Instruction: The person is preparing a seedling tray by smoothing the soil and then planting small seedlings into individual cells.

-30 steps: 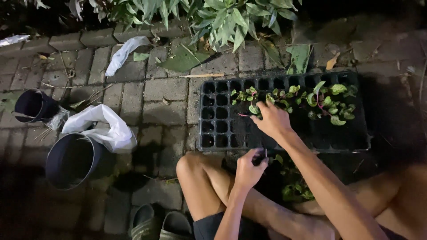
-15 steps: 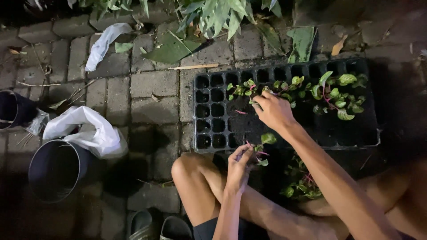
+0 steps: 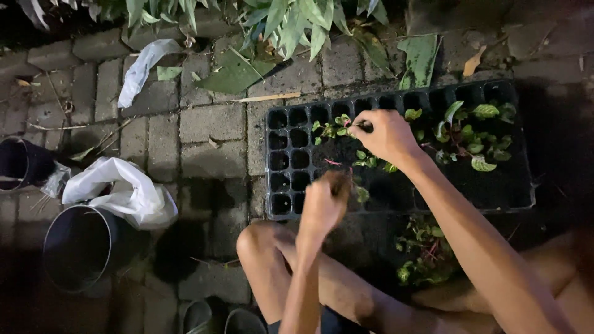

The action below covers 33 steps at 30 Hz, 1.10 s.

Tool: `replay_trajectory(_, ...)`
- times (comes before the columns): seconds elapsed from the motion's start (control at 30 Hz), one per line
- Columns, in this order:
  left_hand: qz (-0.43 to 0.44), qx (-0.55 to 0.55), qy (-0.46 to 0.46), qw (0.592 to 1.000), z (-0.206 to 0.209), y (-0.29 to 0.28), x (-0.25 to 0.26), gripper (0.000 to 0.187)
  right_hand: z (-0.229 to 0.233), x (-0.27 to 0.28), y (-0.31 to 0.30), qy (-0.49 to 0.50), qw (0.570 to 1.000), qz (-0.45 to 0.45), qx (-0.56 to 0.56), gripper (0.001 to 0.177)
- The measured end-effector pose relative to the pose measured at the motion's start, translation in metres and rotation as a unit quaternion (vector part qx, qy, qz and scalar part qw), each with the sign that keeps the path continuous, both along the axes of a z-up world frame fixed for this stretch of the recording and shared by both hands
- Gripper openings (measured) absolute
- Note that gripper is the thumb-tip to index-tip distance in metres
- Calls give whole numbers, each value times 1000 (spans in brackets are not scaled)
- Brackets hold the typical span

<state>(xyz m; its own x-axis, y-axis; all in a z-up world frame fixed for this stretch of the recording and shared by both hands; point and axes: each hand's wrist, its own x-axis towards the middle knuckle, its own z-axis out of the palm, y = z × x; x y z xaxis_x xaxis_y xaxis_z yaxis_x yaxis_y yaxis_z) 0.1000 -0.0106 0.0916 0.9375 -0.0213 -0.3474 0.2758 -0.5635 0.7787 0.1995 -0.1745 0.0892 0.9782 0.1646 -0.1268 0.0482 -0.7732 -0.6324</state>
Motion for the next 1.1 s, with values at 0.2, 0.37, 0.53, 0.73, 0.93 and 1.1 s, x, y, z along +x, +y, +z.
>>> replay_trajectory(0.2,-92,174,-10,980,-38,20,93,23,-17,12,-4,25,999,-18,31,22)
replay_trajectory(0.37,-83,193,51,976,-74,5,139,30,-35,14,-1,1,998,-58,31,14)
replay_trajectory(0.53,-73,196,50,977,-53,-17,127,25,-14,-8,-6,-11,993,-48,108,24)
replay_trajectory(0.73,-129,274,16,953,-72,-21,102,24,-7,-92,-49,-115,960,-104,233,26)
replay_trajectory(0.93,-75,281,-378,879,-2,-43,-7,19,-50,-196,-133,-45,977,-171,121,21)
replay_trajectory(1.1,-93,148,-277,945,-89,-49,-114,22,-67,-244,-134,156,974,-154,-52,29)
